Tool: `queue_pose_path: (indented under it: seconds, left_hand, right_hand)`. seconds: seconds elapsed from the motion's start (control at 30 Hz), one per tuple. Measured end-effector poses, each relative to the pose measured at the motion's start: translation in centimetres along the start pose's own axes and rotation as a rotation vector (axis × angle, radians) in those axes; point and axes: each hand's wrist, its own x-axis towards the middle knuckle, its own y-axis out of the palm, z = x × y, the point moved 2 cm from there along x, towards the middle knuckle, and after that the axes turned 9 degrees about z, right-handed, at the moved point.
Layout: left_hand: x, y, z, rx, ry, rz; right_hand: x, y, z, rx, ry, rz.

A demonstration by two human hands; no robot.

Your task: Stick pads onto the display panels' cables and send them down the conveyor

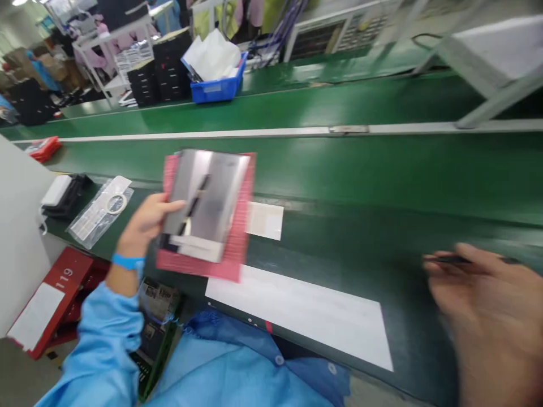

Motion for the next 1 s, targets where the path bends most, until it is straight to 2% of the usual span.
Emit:
queue_pose_path:
  seconds: [0.07, 0.13, 0.2, 0.27, 0.3, 0.37, 0.4, 0.47, 0.5, 0.53, 0.6, 0.63, 0.7, 0.77, 0.87, 1.0]
  left_hand:
    - [-1.4, -7.7, 1.3, 0.084, -0.029, -0.110]
    - [-2.0, -13.3, 3.4, 0.175, -0.069, -0.191]
    - [-2.1, -16.8, 5.4, 0.268, -0.116, -0.243]
    - [-1.8, -18.3, 6.7, 0.376, -0.139, -0.301]
    - [-1.5, -18.4, 6.9, 0.433, -0.135, -0.339]
    - [-0.7, -17.2, 6.7, 0.552, -0.065, -0.451]
    - [-0.2, -15.6, 6.4, 0.651, 0.033, -0.518]
    - [0.8, -10.5, 5.9, 0.903, 0.342, -0.606]
    - [1.4, -7.0, 6.0, 1.072, 0.541, -0.551]
    - [2.0, -3.5, 6.5, 1.121, 0.639, -0.435]
    - [3.3, 3.3, 8.3, 1.180, 0.718, -0.110]
    - [3.7, 6.0, 9.2, 1.205, 0.742, 0.015]
    - [4.3, 9.4, 10.9, 1.232, 0.738, 0.160]
    - [4.5, 10.4, 11.8, 1.234, 0.700, 0.204]
    - [4.5, 9.9, 11.9, 1.222, 0.637, 0.251]
    - [4.5, 9.6, 11.3, 1.205, 0.603, 0.299]
  right_hand:
    - [0.5, -0.2, -0.7, -0.080, 0.017, -0.020]
    - [0.4, -0.1, -1.0, -0.137, 0.006, -0.009]
    - [-0.1, 0.2, -1.1, -0.177, -0.011, 0.026]
    - [-0.7, 0.9, -1.1, -0.216, -0.016, 0.088]
    - [-1.1, 1.4, -1.2, -0.236, -0.019, 0.128]
    - [-1.8, 2.6, -1.3, -0.269, -0.035, 0.221]
    - [-2.3, 3.4, -1.5, -0.280, -0.052, 0.270]
    - [-3.4, 5.1, -2.2, -0.294, -0.089, 0.370]
    - [-4.0, 6.1, -2.8, -0.298, -0.106, 0.419]
    - [-4.8, 7.0, -3.5, -0.303, -0.118, 0.465]
    - [-6.5, 8.7, -5.3, -0.316, -0.124, 0.550]
    - [-7.3, 9.3, -6.3, -0.323, -0.121, 0.584]
    - [-8.8, 10.0, -8.1, -0.338, -0.117, 0.624]
    - [-9.7, 10.1, -9.4, -0.352, -0.116, 0.628]
    - [-10.1, 9.7, -10.2, -0.384, -0.146, 0.613]
    - [-9.9, 9.3, -9.9, -0.468, -0.221, 0.621]
